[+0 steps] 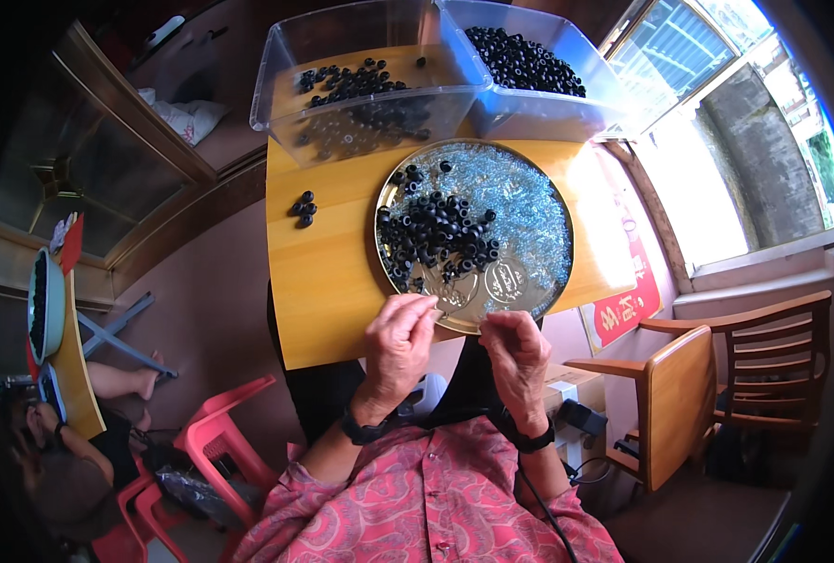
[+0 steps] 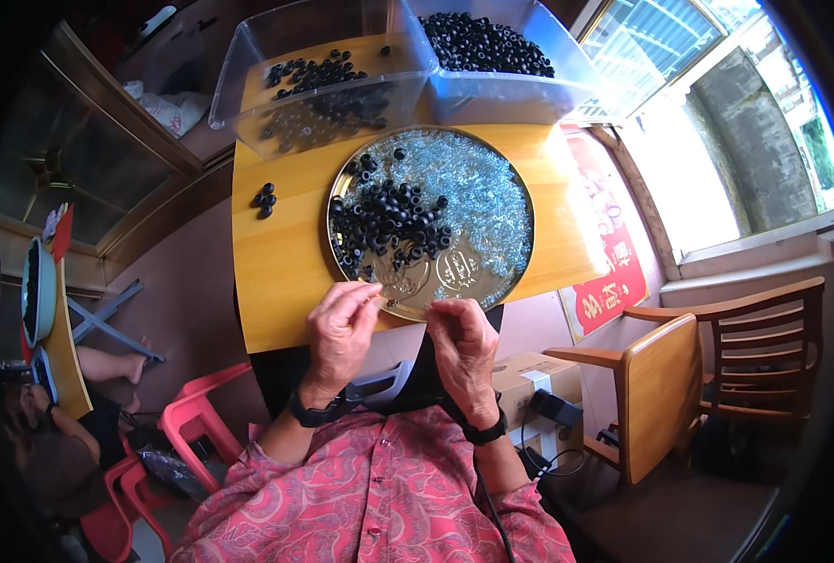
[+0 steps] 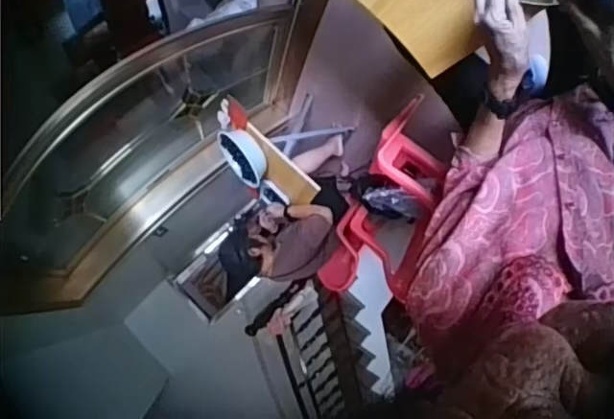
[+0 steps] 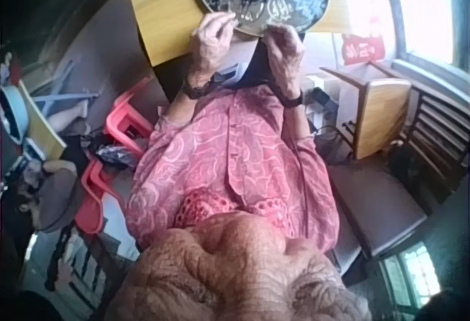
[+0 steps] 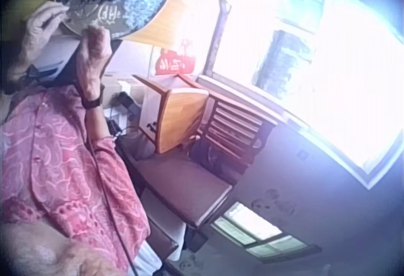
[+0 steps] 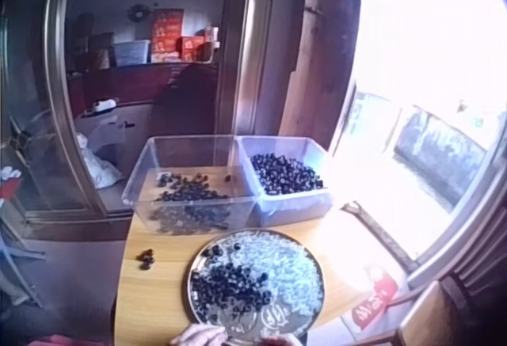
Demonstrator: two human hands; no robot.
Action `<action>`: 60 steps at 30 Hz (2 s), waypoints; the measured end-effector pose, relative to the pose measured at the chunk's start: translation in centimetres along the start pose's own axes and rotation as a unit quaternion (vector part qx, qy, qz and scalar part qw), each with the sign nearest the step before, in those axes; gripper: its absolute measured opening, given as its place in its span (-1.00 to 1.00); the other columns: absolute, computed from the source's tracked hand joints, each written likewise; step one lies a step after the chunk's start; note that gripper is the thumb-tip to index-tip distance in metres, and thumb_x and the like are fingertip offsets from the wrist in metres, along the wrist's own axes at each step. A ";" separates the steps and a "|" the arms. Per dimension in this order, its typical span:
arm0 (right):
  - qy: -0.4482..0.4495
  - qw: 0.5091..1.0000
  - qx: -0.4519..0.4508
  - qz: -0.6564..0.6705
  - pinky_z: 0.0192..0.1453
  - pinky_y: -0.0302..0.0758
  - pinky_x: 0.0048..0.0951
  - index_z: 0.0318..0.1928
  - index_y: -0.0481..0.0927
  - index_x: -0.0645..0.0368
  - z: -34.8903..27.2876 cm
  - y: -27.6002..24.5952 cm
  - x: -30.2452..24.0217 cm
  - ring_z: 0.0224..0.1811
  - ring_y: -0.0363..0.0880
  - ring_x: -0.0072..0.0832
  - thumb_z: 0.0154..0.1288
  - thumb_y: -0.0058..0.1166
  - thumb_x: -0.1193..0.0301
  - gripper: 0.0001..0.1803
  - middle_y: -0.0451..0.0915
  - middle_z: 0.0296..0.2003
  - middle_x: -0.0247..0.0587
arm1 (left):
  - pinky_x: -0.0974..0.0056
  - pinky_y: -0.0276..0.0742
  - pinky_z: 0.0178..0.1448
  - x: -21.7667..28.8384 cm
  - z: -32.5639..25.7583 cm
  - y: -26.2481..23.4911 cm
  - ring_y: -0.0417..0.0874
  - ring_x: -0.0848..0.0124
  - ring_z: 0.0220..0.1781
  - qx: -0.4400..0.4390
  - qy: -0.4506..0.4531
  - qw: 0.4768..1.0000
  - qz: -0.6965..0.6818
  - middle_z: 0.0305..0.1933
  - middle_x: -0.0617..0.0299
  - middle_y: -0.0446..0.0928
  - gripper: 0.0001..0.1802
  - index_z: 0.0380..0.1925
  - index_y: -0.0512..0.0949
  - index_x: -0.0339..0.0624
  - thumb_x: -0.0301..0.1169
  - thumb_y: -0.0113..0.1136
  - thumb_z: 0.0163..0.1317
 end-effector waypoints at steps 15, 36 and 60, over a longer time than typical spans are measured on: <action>0.053 0.997 0.002 0.056 -0.18 0.56 -0.64 -0.10 0.63 0.27 -0.7 0.5 0.7 -0.29 0.60 -0.72 0.30 0.25 0.61 -0.83 0.64 -0.31 -0.38 | 0.30 0.62 -0.24 -1.7 -1.4 -5.5 0.66 0.32 -0.33 -0.016 -0.103 0.993 0.049 -0.17 0.09 0.57 -0.79 -0.10 0.66 -0.29 -0.58 0.26 0.26; -0.034 0.996 -0.062 0.054 -0.35 0.46 -0.60 -0.20 0.62 0.25 -1.7 2.0 -2.7 -0.35 0.56 -0.62 0.24 0.30 0.60 -0.85 0.58 -0.29 -0.26 | 0.35 0.74 -0.12 -2.5 -3.3 -1.6 0.75 0.41 -0.23 -0.130 -0.385 0.739 -0.538 -0.17 0.13 0.68 -0.72 0.05 0.59 -0.32 -0.43 0.19 0.41; -0.065 0.987 -0.148 0.013 -0.33 0.54 -0.57 -0.27 0.64 0.25 -1.9 3.3 -4.0 -0.32 0.62 -0.58 0.17 0.37 0.57 -0.84 0.60 -0.30 -0.29 | 0.40 0.63 -0.17 -1.4 -3.2 -2.0 0.67 0.50 -0.30 -0.229 -0.294 0.836 -0.403 -0.25 0.22 0.65 -0.79 -0.04 0.63 -0.32 -0.47 0.16 0.42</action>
Point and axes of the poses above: each hand's wrist, its own z-axis towards the middle knuckle, its own y-axis out of the palm, x = y × z, the point moved 5 cm from there along z, towards the middle knuckle
